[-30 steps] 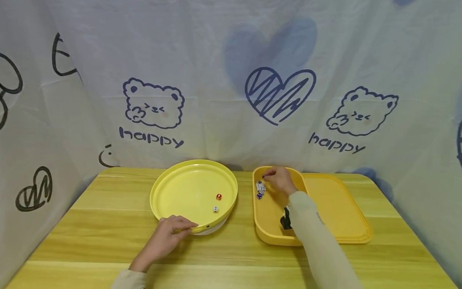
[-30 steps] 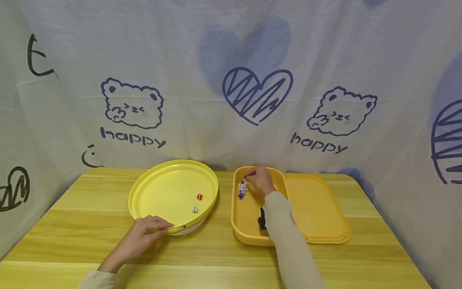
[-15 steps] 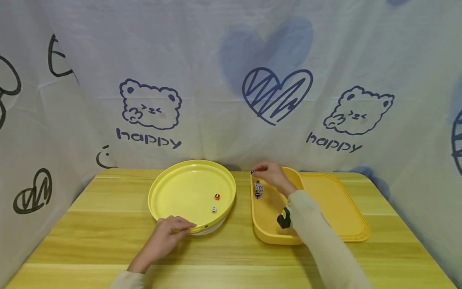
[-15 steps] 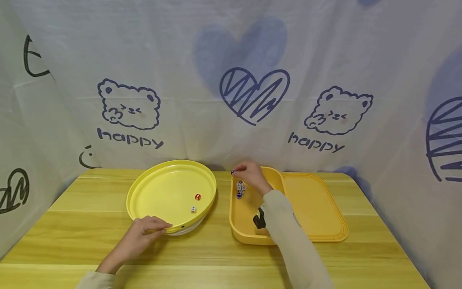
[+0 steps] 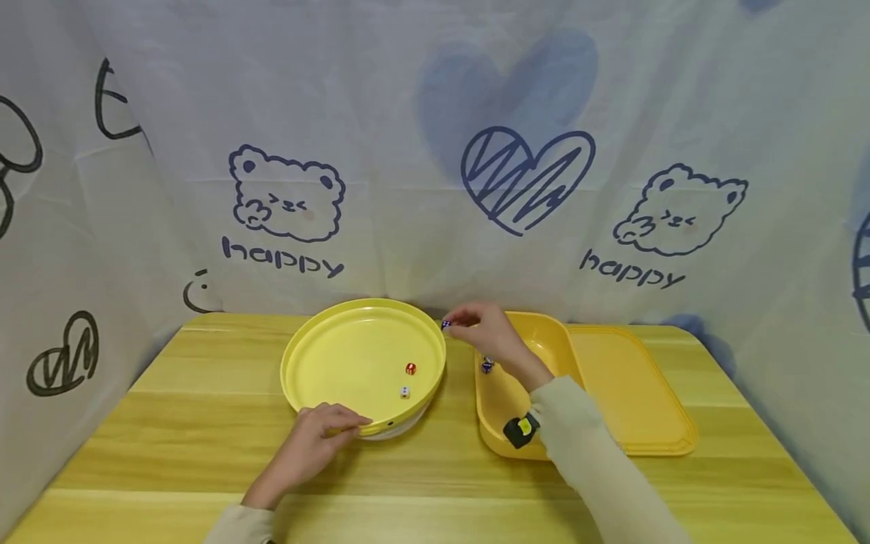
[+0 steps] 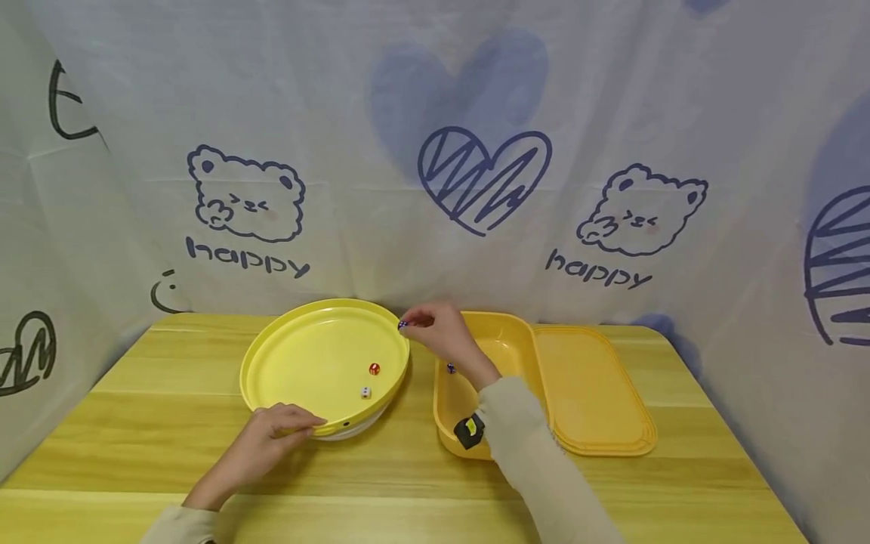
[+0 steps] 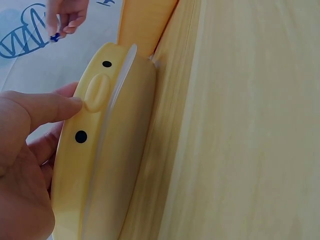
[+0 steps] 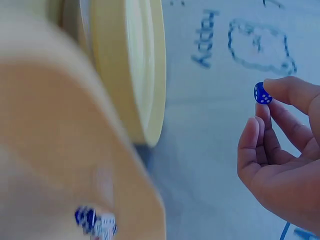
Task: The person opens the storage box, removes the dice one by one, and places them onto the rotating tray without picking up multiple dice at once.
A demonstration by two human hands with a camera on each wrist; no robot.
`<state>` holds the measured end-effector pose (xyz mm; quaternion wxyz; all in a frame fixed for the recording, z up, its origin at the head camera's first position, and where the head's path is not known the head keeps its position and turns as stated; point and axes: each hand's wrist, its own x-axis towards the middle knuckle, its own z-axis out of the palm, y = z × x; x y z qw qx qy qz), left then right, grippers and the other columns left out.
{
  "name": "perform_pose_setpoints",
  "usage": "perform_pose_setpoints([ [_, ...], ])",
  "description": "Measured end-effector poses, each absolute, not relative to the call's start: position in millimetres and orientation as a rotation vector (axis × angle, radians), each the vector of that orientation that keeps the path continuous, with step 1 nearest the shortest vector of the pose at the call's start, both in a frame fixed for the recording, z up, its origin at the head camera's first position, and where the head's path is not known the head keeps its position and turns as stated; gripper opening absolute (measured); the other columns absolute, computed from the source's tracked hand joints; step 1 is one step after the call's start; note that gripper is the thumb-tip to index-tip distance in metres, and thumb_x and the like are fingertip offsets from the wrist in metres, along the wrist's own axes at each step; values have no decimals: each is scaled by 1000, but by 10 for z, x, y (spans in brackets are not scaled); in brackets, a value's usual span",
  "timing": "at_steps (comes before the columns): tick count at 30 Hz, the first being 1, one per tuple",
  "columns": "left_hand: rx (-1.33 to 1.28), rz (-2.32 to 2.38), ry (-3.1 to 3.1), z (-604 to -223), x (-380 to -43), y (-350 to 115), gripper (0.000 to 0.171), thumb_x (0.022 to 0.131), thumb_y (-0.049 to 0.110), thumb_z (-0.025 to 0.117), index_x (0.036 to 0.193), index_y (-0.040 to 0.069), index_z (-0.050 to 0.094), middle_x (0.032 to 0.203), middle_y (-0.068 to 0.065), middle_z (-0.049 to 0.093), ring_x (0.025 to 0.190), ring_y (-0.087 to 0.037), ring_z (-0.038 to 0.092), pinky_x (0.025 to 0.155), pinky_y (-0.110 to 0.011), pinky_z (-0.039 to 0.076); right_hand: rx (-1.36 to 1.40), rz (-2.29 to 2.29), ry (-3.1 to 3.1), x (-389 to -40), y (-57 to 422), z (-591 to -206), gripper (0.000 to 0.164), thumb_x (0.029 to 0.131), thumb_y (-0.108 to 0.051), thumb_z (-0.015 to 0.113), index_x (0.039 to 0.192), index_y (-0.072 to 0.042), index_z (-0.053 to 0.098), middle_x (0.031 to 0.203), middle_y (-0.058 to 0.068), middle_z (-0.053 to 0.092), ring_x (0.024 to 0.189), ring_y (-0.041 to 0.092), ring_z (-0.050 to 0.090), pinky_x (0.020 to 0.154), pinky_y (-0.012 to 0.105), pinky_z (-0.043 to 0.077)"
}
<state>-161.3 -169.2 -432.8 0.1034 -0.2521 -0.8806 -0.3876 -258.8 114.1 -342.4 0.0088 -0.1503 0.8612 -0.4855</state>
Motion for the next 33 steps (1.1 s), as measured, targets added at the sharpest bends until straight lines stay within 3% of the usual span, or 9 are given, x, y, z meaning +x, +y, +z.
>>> perform_pose_setpoints([
  [10,-741,-1107,-2608,-4369,-1611,-1689,20,83,4,72,99,15,76,94,9,71,87,-9,58,81,-38,33,-599,-1488,2714,-2272,860,-3566,15,87,-11,72,101,-4,73,89,0,67,86,17,58,73,28,48],
  [33,-769,-1101,-2558,-4417,-1617,-1699,18,84,5,72,98,15,77,93,10,70,88,-11,59,82,-42,33,-672,-1508,2634,-2076,490,-4028,11,85,-8,72,93,0,72,80,-1,63,77,12,56,62,21,46],
])
